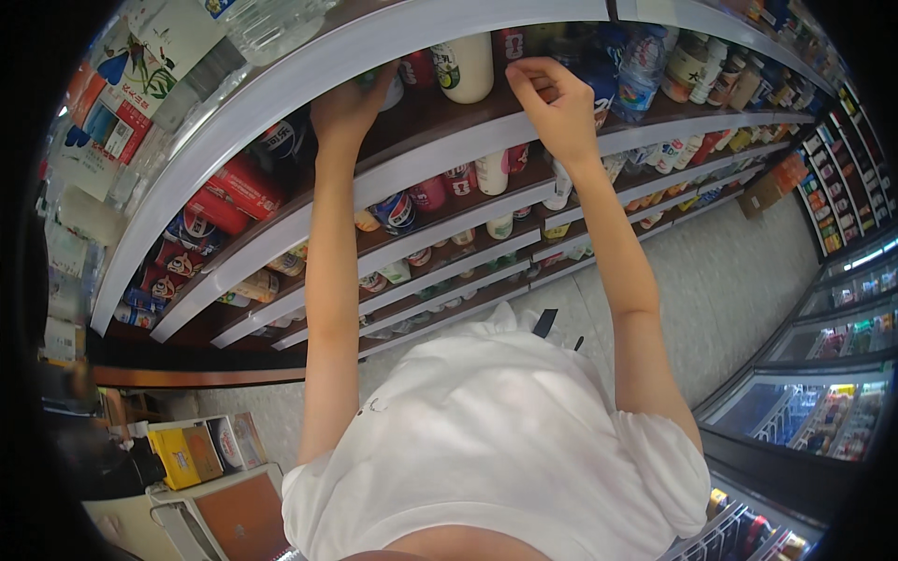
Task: Organize and rearrange various bottled and canned drinks on supermarket shelves.
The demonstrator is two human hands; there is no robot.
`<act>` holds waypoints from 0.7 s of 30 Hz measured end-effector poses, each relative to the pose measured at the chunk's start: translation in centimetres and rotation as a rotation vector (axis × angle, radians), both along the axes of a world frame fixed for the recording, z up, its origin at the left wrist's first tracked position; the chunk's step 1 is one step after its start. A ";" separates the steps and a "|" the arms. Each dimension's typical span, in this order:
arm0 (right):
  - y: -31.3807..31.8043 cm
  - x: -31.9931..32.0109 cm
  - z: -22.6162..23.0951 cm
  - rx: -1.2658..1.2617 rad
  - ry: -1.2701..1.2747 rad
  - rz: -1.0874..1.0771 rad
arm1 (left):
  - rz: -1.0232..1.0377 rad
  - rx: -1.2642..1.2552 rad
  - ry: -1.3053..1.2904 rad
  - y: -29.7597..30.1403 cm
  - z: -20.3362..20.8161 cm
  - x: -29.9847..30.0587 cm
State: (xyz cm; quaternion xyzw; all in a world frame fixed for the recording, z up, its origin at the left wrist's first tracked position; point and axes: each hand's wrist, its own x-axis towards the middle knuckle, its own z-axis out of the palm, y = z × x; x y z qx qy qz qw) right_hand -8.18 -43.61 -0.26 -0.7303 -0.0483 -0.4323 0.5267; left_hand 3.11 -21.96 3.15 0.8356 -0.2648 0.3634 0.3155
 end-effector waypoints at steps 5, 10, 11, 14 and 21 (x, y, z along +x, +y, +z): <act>0.7 1.9 1.2 -0.073 0.096 0.010 | 0.071 0.004 -0.166 1.2 -1.2 1.0; 1.0 3.0 1.8 -0.245 0.129 -0.120 | 0.202 -0.131 0.072 2.3 0.0 -4.8; 1.1 3.3 1.8 -0.324 0.168 -0.161 | 0.217 -0.128 0.073 2.8 -0.2 -5.5; 1.5 3.8 1.6 -0.371 0.136 -0.182 | 0.346 -0.225 0.063 3.9 -0.3 -7.4; 3.1 4.5 1.6 -0.476 0.108 -0.195 | 0.573 -0.156 -0.313 5.9 -2.7 -7.7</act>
